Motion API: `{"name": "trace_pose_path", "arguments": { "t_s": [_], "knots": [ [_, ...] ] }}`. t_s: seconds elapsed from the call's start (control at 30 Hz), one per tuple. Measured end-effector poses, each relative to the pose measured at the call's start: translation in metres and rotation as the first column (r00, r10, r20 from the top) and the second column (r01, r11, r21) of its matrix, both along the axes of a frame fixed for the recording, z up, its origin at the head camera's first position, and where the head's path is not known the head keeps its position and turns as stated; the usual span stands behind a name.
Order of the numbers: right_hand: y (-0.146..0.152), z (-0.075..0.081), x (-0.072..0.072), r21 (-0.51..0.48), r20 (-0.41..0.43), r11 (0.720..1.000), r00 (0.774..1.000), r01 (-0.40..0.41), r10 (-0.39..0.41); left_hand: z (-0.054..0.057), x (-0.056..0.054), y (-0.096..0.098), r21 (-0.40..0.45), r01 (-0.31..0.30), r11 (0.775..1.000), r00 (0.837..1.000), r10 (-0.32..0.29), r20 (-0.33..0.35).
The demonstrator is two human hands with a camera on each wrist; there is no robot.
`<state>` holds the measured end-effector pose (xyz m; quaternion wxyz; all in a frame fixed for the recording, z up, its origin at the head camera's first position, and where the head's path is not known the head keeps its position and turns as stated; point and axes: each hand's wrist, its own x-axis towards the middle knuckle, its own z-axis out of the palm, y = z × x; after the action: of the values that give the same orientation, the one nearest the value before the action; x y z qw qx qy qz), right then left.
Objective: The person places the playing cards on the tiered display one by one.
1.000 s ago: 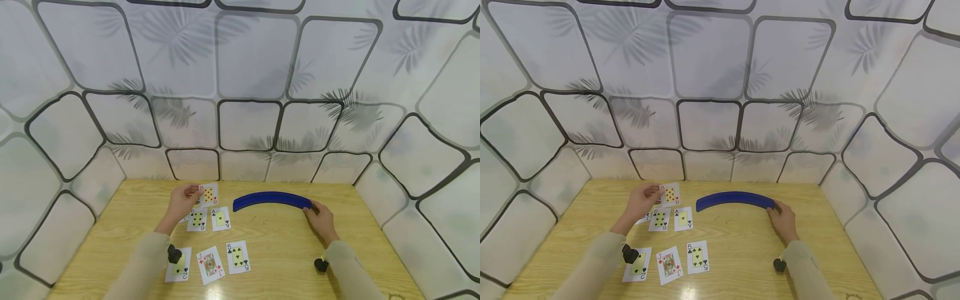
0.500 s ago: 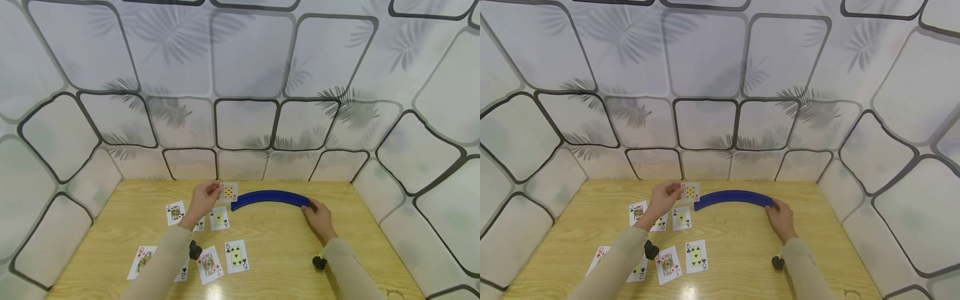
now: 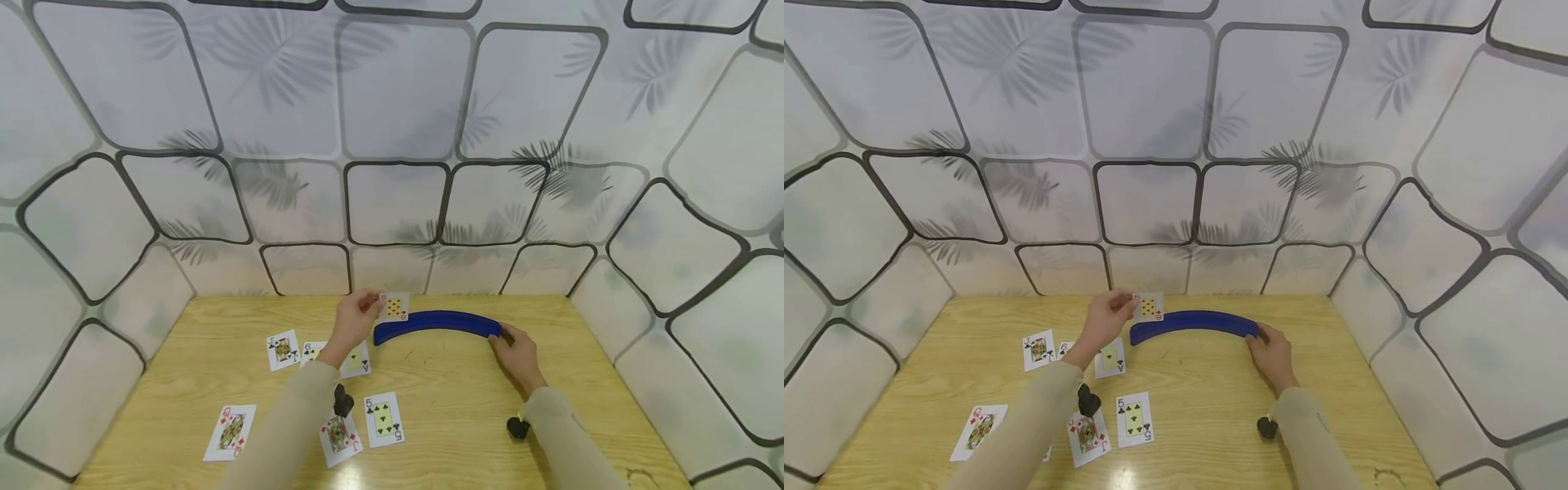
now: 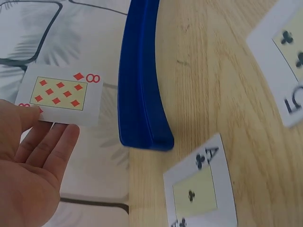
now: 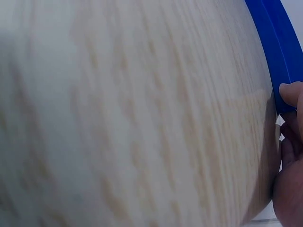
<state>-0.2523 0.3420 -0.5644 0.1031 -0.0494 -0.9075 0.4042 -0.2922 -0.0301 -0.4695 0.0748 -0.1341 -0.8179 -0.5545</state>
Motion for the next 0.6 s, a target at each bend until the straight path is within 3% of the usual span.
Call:
{"name": "trace_pose_path", "arguments": {
  "t_s": [0.17,0.43,0.6],
  "knots": [
    [-0.001,0.001,0.0,0.003,-0.002,1.0,1.0,0.001,-0.001,0.004,-0.002,0.018,0.021,0.02,1.0,1.0,-0.02,0.012],
    [-0.003,0.003,0.002,0.013,-0.001,1.0,1.0,-0.009,0.009,0.005,-0.006,0.042,0.048,0.054,0.997,0.998,-0.053,-0.025],
    [-0.003,0.004,0.002,0.003,0.0,1.0,1.0,-0.01,0.01,0.004,-0.007,0.056,0.072,0.074,0.995,0.997,-0.075,0.013]
  ]
}}
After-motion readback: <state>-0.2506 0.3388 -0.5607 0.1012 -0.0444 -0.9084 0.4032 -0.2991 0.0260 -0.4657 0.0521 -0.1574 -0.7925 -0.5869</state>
